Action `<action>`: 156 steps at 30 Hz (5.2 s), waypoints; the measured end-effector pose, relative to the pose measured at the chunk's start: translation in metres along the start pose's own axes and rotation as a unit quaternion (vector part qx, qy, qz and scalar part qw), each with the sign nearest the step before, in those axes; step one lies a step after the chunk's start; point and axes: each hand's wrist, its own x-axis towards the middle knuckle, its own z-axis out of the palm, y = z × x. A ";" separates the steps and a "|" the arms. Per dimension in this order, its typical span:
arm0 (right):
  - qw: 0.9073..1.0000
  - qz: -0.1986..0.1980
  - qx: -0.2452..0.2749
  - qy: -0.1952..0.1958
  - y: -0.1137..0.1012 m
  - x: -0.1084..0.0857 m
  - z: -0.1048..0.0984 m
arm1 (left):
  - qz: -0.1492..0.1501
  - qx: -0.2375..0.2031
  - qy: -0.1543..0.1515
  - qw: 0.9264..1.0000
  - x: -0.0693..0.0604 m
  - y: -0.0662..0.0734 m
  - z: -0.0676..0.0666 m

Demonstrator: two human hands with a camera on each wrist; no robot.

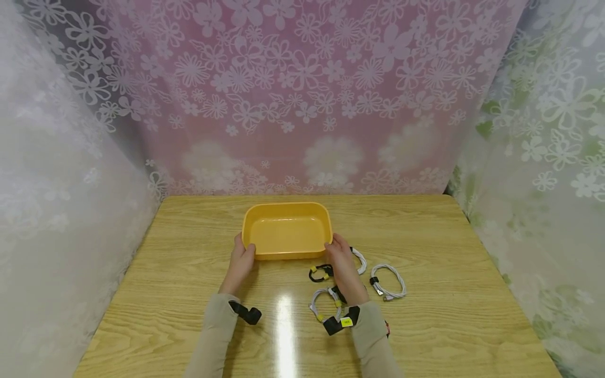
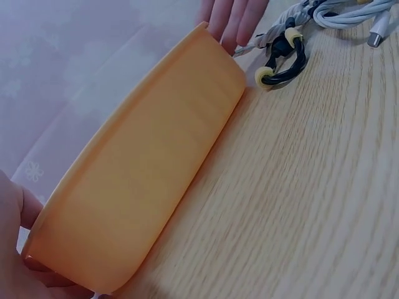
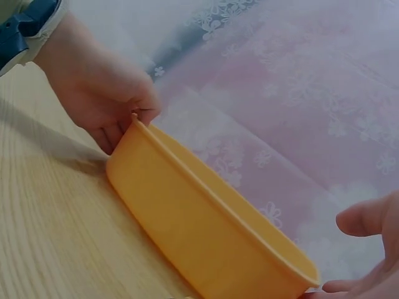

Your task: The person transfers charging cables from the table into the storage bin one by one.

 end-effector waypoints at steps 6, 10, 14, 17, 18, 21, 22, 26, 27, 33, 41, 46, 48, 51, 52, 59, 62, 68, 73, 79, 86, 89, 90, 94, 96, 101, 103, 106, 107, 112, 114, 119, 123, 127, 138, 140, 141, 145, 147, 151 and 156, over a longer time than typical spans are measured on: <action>1.000 0.007 -0.009 0.006 -0.011 -0.004 -0.007 | 0.004 0.015 -0.008 1.000 -0.004 0.001 -0.005; 0.999 -0.024 -0.034 0.031 -0.021 -0.009 -0.011 | -0.002 0.019 -0.022 1.000 -0.005 0.003 -0.006; 0.994 -0.059 -0.064 0.069 -0.030 -0.012 -0.019 | -0.011 0.034 -0.033 0.999 -0.004 0.006 -0.010; 0.988 -0.075 -0.089 0.105 -0.035 -0.013 -0.027 | -0.011 0.052 -0.045 0.998 -0.001 0.008 -0.015; 0.985 -0.080 -0.098 0.117 -0.037 -0.013 -0.030 | -0.007 0.058 -0.049 0.997 0.000 0.010 -0.017; 0.979 -0.080 -0.118 0.145 -0.040 -0.014 -0.037 | 0.000 0.077 -0.062 0.995 0.003 0.014 -0.023; 0.978 -0.080 -0.121 0.149 -0.041 -0.015 -0.040 | 0.004 0.087 -0.065 0.994 0.004 0.015 -0.025; 0.971 -0.081 -0.153 0.162 -0.042 -0.016 -0.048 | 0.034 0.140 -0.070 0.987 0.009 0.019 -0.033; 0.970 -0.081 -0.162 0.163 -0.041 -0.016 -0.050 | 0.048 0.162 -0.066 0.983 0.011 0.020 -0.035; 0.945 -0.097 -0.259 0.176 -0.029 -0.014 -0.060 | 0.142 0.311 -0.030 0.939 0.023 0.019 -0.040; 0.898 -0.082 -0.403 0.153 -0.011 -0.009 -0.070 | 0.180 0.426 -0.022 0.886 0.035 0.010 -0.044; 0.865 -0.072 -0.472 0.152 -0.006 -0.004 -0.073 | 0.173 0.464 -0.043 0.868 0.040 0.008 -0.043; 0.854 -0.066 -0.495 0.148 -0.005 -0.003 -0.073 | 0.164 0.475 -0.057 0.863 0.041 0.009 -0.042; 0.844 -0.053 -0.516 0.137 -0.003 -0.002 -0.073 | 0.145 0.482 -0.074 0.861 0.041 0.011 -0.040; 0.842 -0.051 -0.521 0.133 -0.003 -0.002 -0.073 | 0.138 0.483 -0.077 0.861 0.041 0.012 -0.039; 0.837 -0.041 -0.530 0.130 -0.003 0.001 -0.072 | 0.102 0.507 -0.071 0.853 0.043 0.013 -0.032; 0.837 -0.035 -0.531 0.127 -0.004 0.003 -0.073 | 0.099 0.510 -0.065 0.852 0.043 0.014 -0.030; 0.834 -0.024 -0.535 0.131 -0.001 0.010 -0.077 | 0.095 0.505 -0.061 0.855 0.042 0.014 -0.028; 0.835 -0.018 -0.533 0.136 0.001 0.015 -0.081 | 0.091 0.513 -0.059 0.852 0.042 0.014 -0.027; 0.843 -0.018 -0.519 0.141 0.000 0.015 -0.081 | 0.095 0.518 -0.056 0.848 0.041 0.013 -0.026; 0.846 -0.037 -0.510 0.151 -0.004 0.014 -0.081 | 0.099 0.521 -0.057 0.846 0.040 0.015 -0.026; 0.848 -0.043 -0.505 0.158 -0.006 0.014 -0.082 | 0.099 0.521 -0.058 0.846 0.040 0.016 -0.026; 0.848 -0.045 -0.503 0.160 -0.007 0.014 -0.082 | 0.101 0.520 -0.059 0.846 0.040 0.016 -0.026; 0.850 -0.047 -0.500 0.161 -0.010 0.013 -0.082 | 0.104 0.518 -0.059 0.847 0.039 0.016 -0.027; 0.850 -0.045 -0.500 0.162 -0.013 0.012 -0.082 | 0.107 0.517 -0.059 0.847 0.040 0.015 -0.028; 0.850 -0.053 -0.494 0.174 -0.023 0.010 -0.080 | 0.111 0.518 -0.060 0.846 0.041 0.014 -0.027; 0.852 -0.061 -0.489 0.177 -0.027 0.009 -0.079 | 0.111 0.517 -0.061 0.846 0.041 0.014 -0.028; 0.854 -0.076 -0.484 0.175 -0.031 0.007 -0.077 | 0.111 0.516 -0.061 0.847 0.041 0.015 -0.028; 0.855 -0.079 -0.483 0.173 -0.033 0.007 -0.076 | 0.111 0.515 -0.061 0.848 0.041 0.016 -0.028; 0.859 -0.081 -0.476 0.171 -0.039 0.005 -0.073 | 0.113 0.514 -0.062 0.848 0.040 0.016 -0.028; 0.861 -0.082 -0.472 0.174 -0.041 0.005 -0.071 | 0.116 0.513 -0.062 0.848 0.040 0.015 -0.028; 0.860 -0.094 -0.468 0.179 -0.047 0.005 -0.066 | 0.118 0.512 -0.061 0.849 0.040 0.015 -0.028; 0.863 -0.093 -0.463 0.180 -0.050 0.005 -0.061 | 0.117 0.512 -0.061 0.849 0.040 0.016 -0.028; 0.869 -0.093 -0.450 0.182 -0.052 0.008 -0.053 | 0.113 0.513 -0.063 0.849 0.040 0.016 -0.028; 0.889 -0.117 -0.405 0.177 -0.055 0.016 -0.028 | 0.109 0.514 -0.066 0.848 0.041 0.015 -0.029; 0.893 -0.115 -0.400 0.171 -0.056 0.017 -0.024 | 0.108 0.512 -0.068 0.849 0.041 0.016 -0.029; 0.894 -0.115 -0.398 0.168 -0.056 0.018 -0.022 | 0.107 0.511 -0.068 0.850 0.040 0.016 -0.029; 0.894 -0.120 -0.400 0.165 -0.054 0.023 -0.014 | 0.111 0.511 -0.066 0.850 0.040 0.017 -0.030; 0.892 -0.126 -0.400 0.167 -0.052 0.025 -0.010 | 0.115 0.513 -0.064 0.848 0.040 0.017 -0.030; 0.895 -0.137 -0.390 0.168 -0.047 0.029 -0.002 | 0.117 0.517 -0.066 0.845 0.041 0.018 -0.030; 0.899 -0.158 -0.372 0.170 -0.041 0.031 0.009 | 0.117 0.516 -0.068 0.846 0.041 0.018 -0.030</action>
